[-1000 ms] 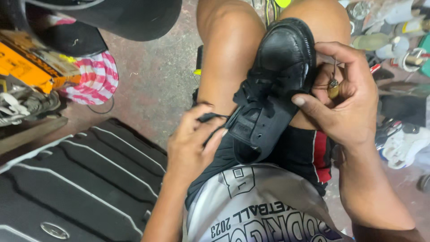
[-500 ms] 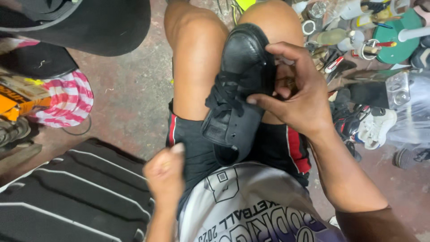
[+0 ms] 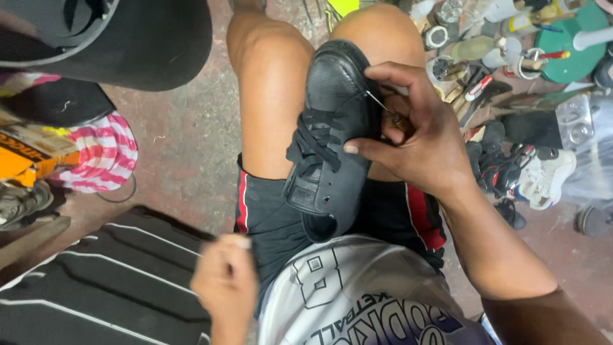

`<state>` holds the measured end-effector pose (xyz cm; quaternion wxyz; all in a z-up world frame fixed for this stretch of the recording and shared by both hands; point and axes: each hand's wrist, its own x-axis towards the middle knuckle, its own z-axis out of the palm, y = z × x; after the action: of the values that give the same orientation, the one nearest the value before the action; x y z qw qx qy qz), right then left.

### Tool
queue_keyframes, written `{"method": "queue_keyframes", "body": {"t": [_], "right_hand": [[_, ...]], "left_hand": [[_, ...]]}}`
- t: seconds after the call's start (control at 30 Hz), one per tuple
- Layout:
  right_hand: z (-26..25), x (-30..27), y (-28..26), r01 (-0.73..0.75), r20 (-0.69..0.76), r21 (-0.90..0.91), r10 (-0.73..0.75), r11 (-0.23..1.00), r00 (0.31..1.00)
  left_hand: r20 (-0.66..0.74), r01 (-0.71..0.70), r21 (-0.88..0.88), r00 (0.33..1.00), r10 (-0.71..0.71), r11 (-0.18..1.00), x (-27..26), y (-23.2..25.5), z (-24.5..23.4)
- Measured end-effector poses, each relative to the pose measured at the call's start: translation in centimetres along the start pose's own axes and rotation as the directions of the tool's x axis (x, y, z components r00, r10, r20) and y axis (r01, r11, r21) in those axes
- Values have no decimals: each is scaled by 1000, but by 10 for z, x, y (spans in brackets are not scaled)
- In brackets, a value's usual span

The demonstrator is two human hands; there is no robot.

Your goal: The person is repairing a black shoe by sewing the sole to the upper. They use a needle and thread, repeatedly pushing the needle through the shoe material and pulling the thread tight. The shoe is held on their lap during the process.

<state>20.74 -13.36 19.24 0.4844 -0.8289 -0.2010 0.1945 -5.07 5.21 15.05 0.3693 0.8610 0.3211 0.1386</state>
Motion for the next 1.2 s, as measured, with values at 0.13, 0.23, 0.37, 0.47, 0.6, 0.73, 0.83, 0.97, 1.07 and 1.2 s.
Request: {"method": "queue_keyframes", "body": {"t": [0.13,0.23,0.37,0.47,0.6,0.73,0.83,0.97,1.07,1.2], "right_hand": [[4,-3,1,-32,-4,71,32,997,999],[2,-4,4,28,-19,-7,-28,1000,999],[1,-2,2,27,8,53,-28,998,1000],[-3,1,-3,-3,39,-71,6,997,999],[-9,1,-18,14,88,-169,1,986,996],[-35,8,-30,-277,261,-593,506,756,822],[-56,-4,-30,-120,313,-808,593,576,742],[-54,-11,-12,192,238,-484,-82,854,968],[-30,-6,-3,263,96,-406,-245,875,965],[-23,-4,-3,-151,163,-427,241,892,957]], "left_hand": [[340,-228,-105,907,250,968,4,42,29],[603,-101,85,797,30,991,20,45,67],[379,-197,-180,890,253,964,30,46,79],[287,-86,-302,942,176,949,31,55,90],[470,215,-270,880,-66,939,37,56,95],[628,559,-295,725,-284,775,33,47,102],[518,556,-697,827,-219,453,22,44,109],[535,572,-820,785,-313,31,13,47,116],[525,545,-838,796,-300,-22,15,50,116],[542,541,-836,783,-305,-97,16,52,110]]}}
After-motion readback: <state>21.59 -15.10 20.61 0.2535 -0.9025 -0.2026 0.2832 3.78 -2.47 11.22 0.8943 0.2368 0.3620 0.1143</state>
